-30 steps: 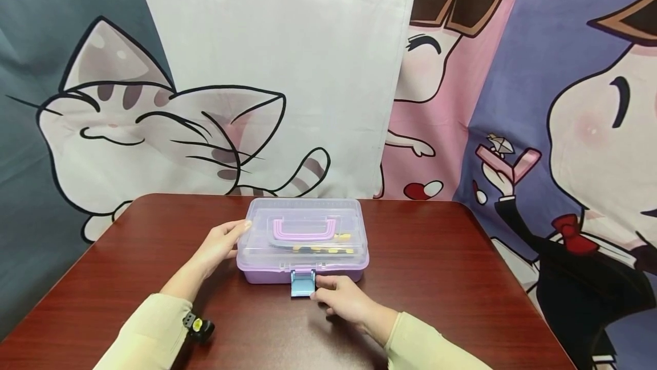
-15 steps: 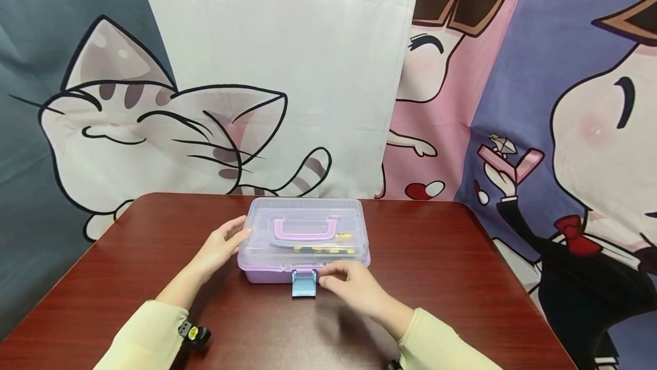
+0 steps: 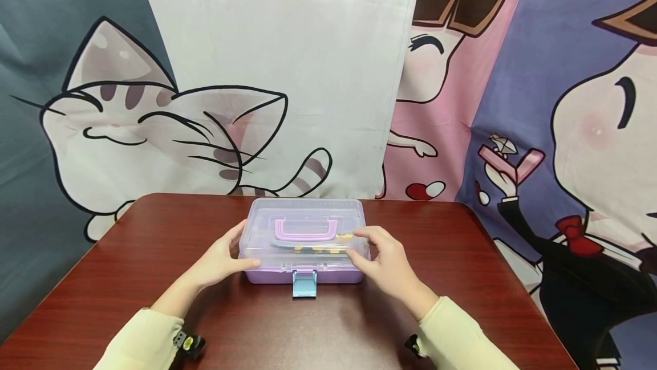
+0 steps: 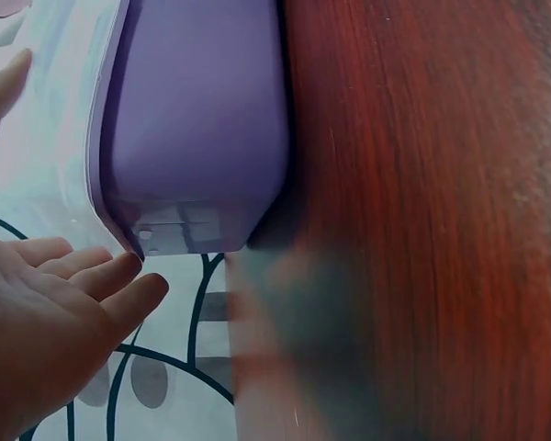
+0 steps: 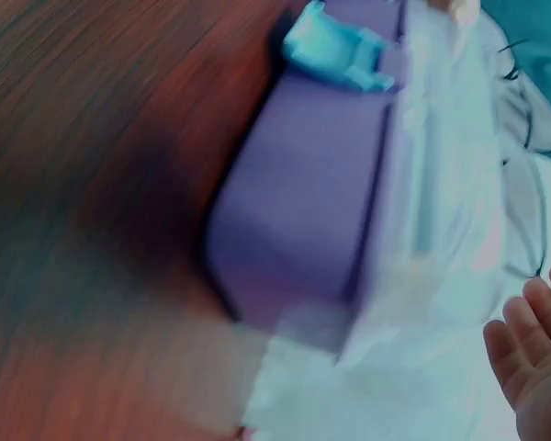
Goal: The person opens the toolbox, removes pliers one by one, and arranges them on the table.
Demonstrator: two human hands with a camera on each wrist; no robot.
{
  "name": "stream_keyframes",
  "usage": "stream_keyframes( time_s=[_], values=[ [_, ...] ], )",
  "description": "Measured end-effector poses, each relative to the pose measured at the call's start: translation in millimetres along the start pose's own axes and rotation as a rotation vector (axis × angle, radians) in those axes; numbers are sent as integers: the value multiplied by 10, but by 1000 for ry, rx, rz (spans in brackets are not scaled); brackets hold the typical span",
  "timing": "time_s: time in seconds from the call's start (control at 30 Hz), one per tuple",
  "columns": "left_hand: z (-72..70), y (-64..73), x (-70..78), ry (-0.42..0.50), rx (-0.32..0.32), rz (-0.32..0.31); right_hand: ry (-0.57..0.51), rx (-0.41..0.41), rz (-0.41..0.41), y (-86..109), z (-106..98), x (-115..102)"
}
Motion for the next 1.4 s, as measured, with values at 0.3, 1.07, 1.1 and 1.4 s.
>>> stream_keyframes(
  time_s=[0.3, 1.07, 1.1, 1.4],
  values=[
    [-11, 24, -16, -46, 9, 27, 46, -230, 287, 78, -20, 321],
    [-32, 13, 43, 0, 64, 84, 2, -358, 420, 9, -26, 474],
    [-32, 8, 51, 15, 70, 82, -12, -367, 422, 1, -35, 477],
    [-65, -55, 121, 40, 160, -2, -5, -341, 327, -103, -87, 496]
  ],
)
Point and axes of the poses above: each hand's wrist, its own y-axis away from the middle knuckle, its own z-axis out of the palm, x = y × z, the point moved 2 cm from there along -y, towards the middle knuckle, and after that the axes turned 11 degrees about -y, right-handed, at the moved point
